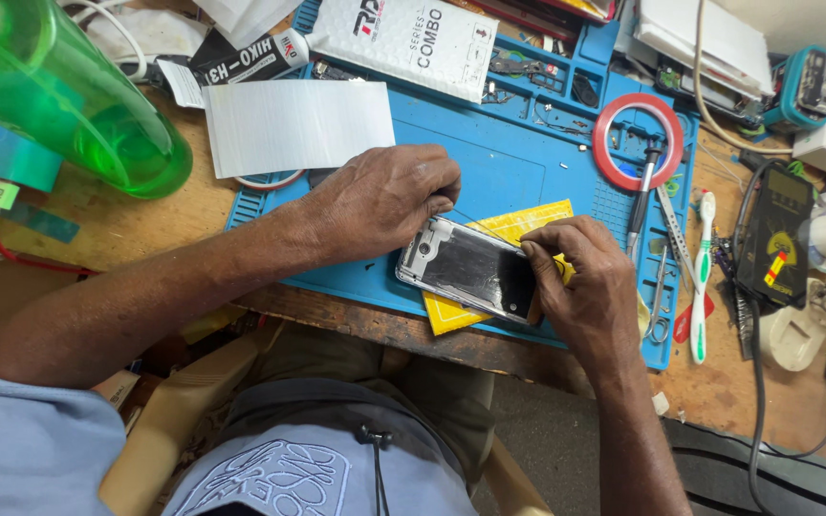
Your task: The person scrapes adhesive residue from the back of a smartphone using a metal tool, wipes the surface with a cloth, and applies glue from a tube along the phone's edge.
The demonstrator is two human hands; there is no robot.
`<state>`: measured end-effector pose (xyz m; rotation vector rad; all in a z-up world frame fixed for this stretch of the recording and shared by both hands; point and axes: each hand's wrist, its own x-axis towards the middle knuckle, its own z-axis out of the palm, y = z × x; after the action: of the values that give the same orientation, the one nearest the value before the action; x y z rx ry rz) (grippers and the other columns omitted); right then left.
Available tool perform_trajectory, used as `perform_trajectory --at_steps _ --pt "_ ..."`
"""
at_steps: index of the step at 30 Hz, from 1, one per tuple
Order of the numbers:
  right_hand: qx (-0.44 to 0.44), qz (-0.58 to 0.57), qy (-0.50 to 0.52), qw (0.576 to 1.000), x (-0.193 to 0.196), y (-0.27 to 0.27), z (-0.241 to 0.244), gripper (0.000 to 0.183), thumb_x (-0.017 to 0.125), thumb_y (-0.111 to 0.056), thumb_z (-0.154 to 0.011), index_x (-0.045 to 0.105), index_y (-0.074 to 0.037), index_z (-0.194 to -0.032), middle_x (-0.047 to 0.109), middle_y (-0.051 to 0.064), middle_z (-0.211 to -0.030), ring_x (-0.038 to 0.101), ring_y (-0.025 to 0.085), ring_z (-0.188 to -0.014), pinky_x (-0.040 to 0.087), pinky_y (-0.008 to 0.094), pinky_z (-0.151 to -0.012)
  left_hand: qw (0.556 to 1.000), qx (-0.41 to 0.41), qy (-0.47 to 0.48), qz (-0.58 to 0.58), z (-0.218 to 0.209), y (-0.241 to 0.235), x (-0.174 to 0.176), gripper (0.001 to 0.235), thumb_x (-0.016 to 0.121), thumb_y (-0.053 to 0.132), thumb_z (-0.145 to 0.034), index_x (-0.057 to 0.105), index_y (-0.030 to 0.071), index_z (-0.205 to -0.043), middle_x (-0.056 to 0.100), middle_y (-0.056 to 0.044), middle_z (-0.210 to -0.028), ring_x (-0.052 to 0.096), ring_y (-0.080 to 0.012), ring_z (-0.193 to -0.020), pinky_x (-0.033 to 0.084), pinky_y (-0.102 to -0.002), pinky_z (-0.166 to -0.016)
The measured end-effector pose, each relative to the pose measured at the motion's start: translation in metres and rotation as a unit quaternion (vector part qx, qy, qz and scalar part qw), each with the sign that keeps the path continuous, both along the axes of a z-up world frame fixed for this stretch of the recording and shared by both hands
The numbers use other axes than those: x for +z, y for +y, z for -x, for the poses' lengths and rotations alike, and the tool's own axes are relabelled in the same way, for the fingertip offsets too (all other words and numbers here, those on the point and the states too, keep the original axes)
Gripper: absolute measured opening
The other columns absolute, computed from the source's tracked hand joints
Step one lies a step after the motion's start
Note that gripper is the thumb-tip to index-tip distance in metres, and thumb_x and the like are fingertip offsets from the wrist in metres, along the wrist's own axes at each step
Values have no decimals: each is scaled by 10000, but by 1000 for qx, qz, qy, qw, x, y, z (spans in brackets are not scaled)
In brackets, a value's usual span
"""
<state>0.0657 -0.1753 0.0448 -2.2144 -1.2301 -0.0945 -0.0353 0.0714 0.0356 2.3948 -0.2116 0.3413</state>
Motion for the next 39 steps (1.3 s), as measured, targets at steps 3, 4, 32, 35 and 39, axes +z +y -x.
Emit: perform_trajectory --at_steps 3,4,32,35,39 --pt "-4 -13 25 1000 11 2 -8 138 748 -64 -940 746 -23 -1071 736 105 -1019 698 234 -872 541 351 -754 1000 13 6 16 -7 1 10 130 696 136 -953 655 16 -922 681 -100 -851 693 -228 -739 564 -393 -657" --pt "5 -28 19 999 15 4 -12 156 746 -67 -947 749 -30 -1098 745 106 -1048 709 226 -901 548 342 -773 1000 14 3 14 -11 2 14 134 694 135 -955 659 10 -923 683 -107 -850 694 -236 -741 560 -406 -663" --pt "56 29 28 998 -11 55 -74 98 763 -87 -915 763 -46 -1004 728 93 -909 693 200 -814 550 341 -705 983 35 146 105 -60 39 7 162 671 115 -899 748 43 -1021 766 -115 -945 750 -202 -868 590 -367 -787" --pt "50 30 34 998 -14 55 -75 107 766 -92 -909 767 -49 -1007 727 91 -906 692 198 -810 549 338 -703 981 31 156 109 -60 39 6 173 665 109 -886 755 34 -1013 774 -106 -929 753 -178 -854 595 -354 -791" --pt "45 44 40 997 -14 54 -76 110 767 -90 -910 772 -51 -1013 726 90 -894 681 197 -781 541 338 -684 972 46 188 134 -62 38 3 181 632 119 -915 746 33 -1027 776 -99 -874 748 -159 -780 596 -339 -743"
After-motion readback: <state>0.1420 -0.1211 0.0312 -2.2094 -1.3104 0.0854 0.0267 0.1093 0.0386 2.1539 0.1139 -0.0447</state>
